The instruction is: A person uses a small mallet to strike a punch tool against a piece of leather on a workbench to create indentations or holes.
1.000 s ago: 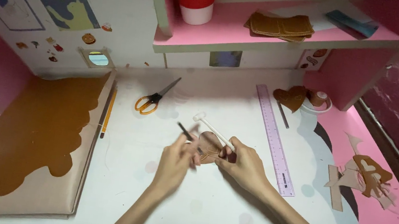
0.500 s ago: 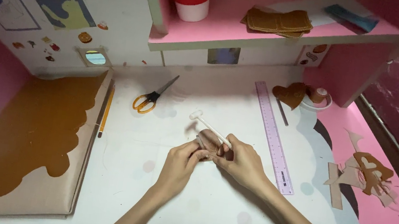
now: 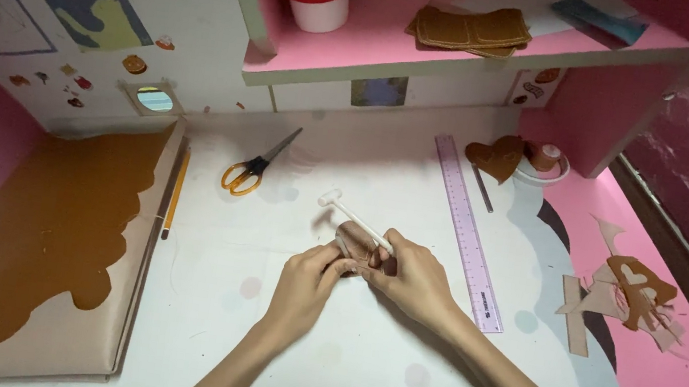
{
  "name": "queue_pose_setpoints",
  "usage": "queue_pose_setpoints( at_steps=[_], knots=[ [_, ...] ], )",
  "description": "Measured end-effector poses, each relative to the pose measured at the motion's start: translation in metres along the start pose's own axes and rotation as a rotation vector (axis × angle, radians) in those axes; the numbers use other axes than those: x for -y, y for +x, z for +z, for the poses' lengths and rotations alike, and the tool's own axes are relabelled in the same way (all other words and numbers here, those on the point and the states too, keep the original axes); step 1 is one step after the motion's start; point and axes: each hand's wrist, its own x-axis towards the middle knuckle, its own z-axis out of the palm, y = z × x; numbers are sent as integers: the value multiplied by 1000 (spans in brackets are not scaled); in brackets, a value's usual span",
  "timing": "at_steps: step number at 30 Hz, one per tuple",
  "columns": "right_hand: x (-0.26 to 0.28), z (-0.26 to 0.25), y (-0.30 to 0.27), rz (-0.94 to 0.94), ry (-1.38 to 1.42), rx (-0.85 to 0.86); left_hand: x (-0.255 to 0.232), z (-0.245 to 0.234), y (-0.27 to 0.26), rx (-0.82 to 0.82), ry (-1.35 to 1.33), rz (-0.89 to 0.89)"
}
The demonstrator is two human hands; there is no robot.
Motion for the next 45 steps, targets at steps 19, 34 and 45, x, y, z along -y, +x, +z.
queue_pose_setpoints(
  at_steps=[19, 34, 45],
  knots=[
    [-20, 8, 7, 2, -33, 16, -10, -3, -1, 9, 52, 2],
    [-23, 1, 8, 0, 41, 35, 13, 7, 4, 12, 183, 148],
    [12, -81, -45, 163, 382, 64, 36, 23, 7, -23, 255, 351]
  ],
)
